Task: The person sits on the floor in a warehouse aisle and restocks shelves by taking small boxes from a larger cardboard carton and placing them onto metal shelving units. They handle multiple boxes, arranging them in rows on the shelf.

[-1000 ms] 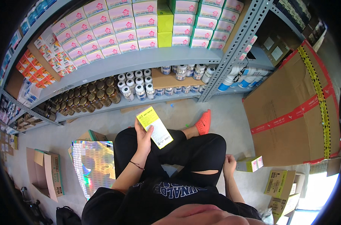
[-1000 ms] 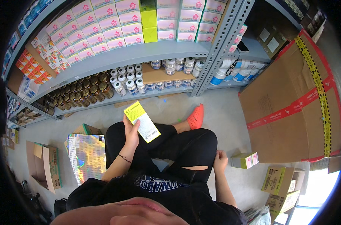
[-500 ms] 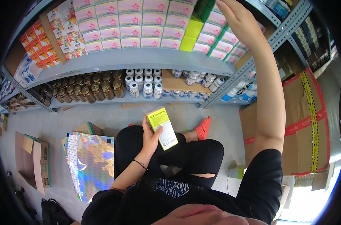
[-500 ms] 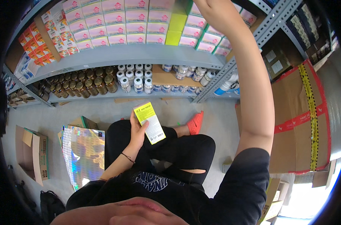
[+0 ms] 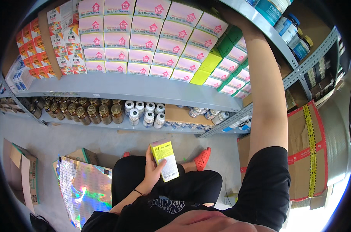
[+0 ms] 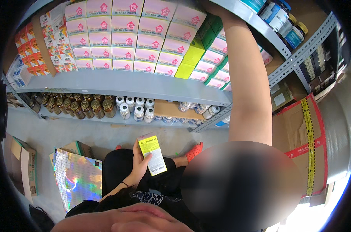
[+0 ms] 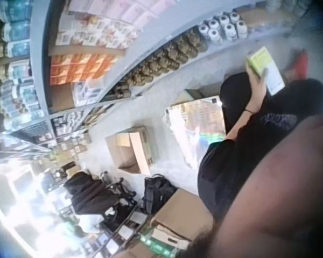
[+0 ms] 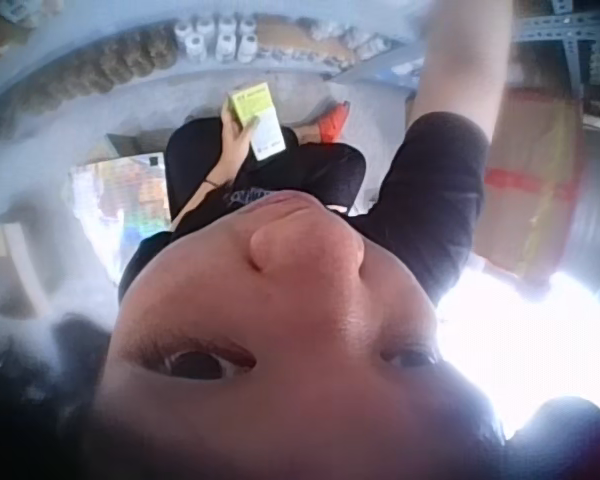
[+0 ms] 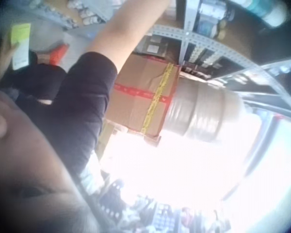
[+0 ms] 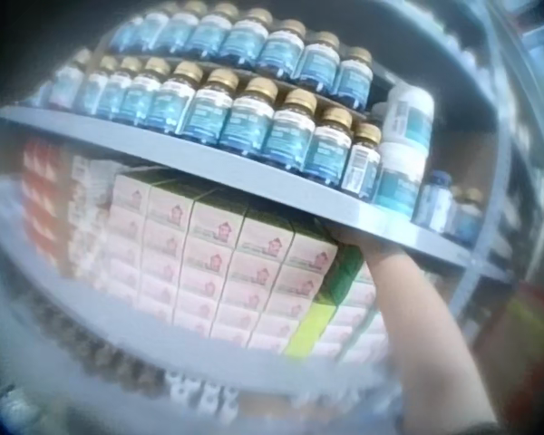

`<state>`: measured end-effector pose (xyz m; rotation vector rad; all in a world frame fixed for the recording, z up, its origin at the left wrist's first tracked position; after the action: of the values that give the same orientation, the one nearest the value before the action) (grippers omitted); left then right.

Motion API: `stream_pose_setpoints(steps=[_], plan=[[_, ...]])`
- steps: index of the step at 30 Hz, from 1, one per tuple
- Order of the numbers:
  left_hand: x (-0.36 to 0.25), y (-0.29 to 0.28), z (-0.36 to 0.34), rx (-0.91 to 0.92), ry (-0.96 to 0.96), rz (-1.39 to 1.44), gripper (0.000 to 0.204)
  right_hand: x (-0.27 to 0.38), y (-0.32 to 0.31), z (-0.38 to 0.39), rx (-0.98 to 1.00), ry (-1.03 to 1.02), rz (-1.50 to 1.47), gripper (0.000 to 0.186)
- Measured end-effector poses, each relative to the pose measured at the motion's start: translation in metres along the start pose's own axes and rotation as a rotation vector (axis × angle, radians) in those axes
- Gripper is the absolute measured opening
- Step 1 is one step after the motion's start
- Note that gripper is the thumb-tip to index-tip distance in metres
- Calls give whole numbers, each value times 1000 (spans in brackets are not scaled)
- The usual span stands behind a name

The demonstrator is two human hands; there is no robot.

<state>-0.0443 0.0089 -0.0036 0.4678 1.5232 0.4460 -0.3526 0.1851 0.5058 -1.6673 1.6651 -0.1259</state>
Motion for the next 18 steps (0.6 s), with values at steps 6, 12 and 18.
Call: stream_pose_setpoints(steps=[6, 12, 18], plan=[[-5, 3, -1, -4, -24, -7, 88, 2, 1, -18, 17, 33, -61, 49], [-8, 0, -3, -12, -25, -36, 88, 8, 4, -17, 26, 53, -118, 50], [1, 2, 2, 32, 63, -54, 88, 14, -1, -18, 37, 72, -144, 51]])
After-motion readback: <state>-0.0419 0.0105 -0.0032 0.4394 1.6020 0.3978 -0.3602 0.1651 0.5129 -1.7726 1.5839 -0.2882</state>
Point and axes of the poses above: each hand's wrist, its own z-axis away from the middle knuckle, its own y-axis out of the palm, x = y × z, the point moved 3 cm from there along -z, towards the middle knuckle, and after that the axes turned 5 degrees about -x, right-handed, at the moved point
